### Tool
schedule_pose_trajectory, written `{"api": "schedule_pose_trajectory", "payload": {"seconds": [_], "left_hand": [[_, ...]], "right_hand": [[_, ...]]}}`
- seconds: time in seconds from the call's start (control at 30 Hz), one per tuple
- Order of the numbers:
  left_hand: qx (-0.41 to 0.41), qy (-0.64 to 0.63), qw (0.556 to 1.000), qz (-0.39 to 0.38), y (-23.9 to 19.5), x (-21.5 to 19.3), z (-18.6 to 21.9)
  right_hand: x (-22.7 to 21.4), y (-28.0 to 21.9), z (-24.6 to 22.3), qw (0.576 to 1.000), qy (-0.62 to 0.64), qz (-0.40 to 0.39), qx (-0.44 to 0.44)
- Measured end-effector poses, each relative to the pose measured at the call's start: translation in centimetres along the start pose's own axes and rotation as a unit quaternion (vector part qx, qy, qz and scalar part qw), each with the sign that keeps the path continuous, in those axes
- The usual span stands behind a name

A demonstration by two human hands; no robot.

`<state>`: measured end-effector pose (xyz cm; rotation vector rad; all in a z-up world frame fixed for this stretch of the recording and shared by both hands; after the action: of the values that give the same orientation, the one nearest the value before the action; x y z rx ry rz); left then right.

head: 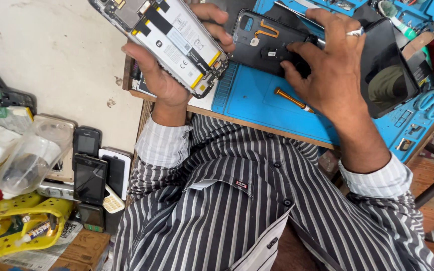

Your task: The person disassembles a smartphone, removes the back cover, and inspects the internal components. They then reassemble the phone, connect a charging cable, and verify that the device powers on.

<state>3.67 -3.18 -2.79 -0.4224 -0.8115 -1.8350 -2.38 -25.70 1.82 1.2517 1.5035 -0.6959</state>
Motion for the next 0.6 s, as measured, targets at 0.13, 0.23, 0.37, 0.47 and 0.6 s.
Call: {"api": "schedule_pose_trajectory", "payload": {"seconds": [0.13,0.23,0.37,0.47,0.6], "left_hand": [[-0.007,0.004,1.0,-0.014,-0.3,0.1,0.0],[-0.022,0.032,0.999,-0.004,-0.6,-0.3,0.0],[-0.022,0.041,0.999,0.007,-0.9,-0.6,-0.1],[-0.025,0.035,0.999,0.01,-0.9,-0.7,0.0],[-0.037,0.035,0.999,0.011,-1.0,-0.6,0.0]], "right_hand": [[-0.8,0.5,0.4,0.999,0.026,0.033,-0.018],[-1.8,0.4,2.6,0.993,0.113,0.028,0.018],[-1.6,1.2,5.3,0.979,0.188,-0.004,0.072],[-1.7,2.3,5.0,0.981,0.189,-0.023,0.047],[-0.5,2.8,1.7,0.993,0.111,-0.03,-0.033]]}}
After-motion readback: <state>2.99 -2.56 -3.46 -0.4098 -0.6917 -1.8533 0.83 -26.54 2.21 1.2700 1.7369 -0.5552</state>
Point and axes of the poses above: each hand's wrist, its own y-axis towards the middle knuckle, its own x-axis out of the palm, z = x × y, the point moved 9 cm from there along y, towards the middle knuckle, and after that the axes turned 4 degrees about x, right-handed, at the moved point
